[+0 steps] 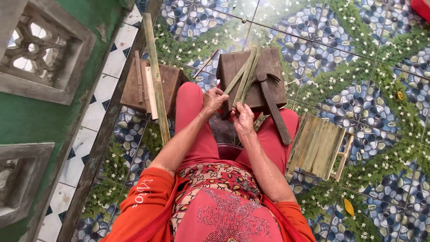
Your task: Assembling a bamboo frame by positioning strips and using a hammer to secure them.
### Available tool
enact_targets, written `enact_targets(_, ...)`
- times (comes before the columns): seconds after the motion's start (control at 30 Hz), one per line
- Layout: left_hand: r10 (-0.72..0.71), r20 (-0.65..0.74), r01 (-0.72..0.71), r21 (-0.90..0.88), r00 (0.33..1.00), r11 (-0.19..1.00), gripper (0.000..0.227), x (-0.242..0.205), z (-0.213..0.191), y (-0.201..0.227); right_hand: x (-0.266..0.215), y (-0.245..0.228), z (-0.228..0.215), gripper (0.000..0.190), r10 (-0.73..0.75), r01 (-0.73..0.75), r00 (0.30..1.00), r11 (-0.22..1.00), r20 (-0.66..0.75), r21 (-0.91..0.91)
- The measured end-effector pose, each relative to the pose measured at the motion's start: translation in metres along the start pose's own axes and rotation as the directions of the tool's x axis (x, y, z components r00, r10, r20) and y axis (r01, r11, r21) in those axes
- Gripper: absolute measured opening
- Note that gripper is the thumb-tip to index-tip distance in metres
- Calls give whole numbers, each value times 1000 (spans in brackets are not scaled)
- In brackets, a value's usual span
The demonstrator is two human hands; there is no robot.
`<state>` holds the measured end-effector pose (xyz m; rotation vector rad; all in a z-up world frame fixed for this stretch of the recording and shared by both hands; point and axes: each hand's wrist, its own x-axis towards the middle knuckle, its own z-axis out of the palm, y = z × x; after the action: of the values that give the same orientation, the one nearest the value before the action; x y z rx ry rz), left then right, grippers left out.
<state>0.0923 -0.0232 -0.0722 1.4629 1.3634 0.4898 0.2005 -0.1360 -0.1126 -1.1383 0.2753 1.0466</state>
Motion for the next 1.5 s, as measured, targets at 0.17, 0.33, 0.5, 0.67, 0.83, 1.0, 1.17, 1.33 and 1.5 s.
enact_targets(0.17, -10, -7, 10, -99, 1000, 995, 14, -1, 8, -2, 7, 2, -1, 18, -9, 11, 1000, 995, 21, -99)
enact_targets(0.33, -111, -20, 95, -382, 994, 919, 16, -11, 15, 8, 7, 5, 4, 17, -15, 19, 999, 990, 35, -141)
enact_targets(0.5, -90, -4, 83, -359, 996, 930, 18, -3, 27, -2, -1, 11, 15, 19, -36, 40, 999, 974, 25, -222)
enact_targets(0.67, -24, 11, 25, -208, 1000, 978, 22, 1, 25, -7, 20, 29, 3, 17, -51, 52, 999, 958, 11, -283)
enact_targets(0.83, -17, 48, 20, -82, 999, 996, 20, 11, 27, -14, 9, 16, 7, 21, 16, -7, 1000, 938, 23, -345)
enact_targets(1.0, -34, 83, 38, -43, 996, 998, 20, 24, 33, -27, 16, 8, 5, 18, 48, -41, 999, 916, 8, -400)
enact_targets(1.17, -41, 104, 44, -27, 994, 999, 22, 23, 36, -25, -18, -17, 24, 23, 2, 7, 1000, 861, 16, -508)
enact_targets(1.33, -30, 97, 35, -41, 995, 999, 20, 12, 30, -18, -22, -22, 26, 19, -50, 101, 994, 706, 93, -701)
enact_targets(1.5, -31, 105, 45, -141, 994, 989, 19, -3, 23, -9, -13, -21, 22, 20, -136, 259, 966, 531, 221, -807)
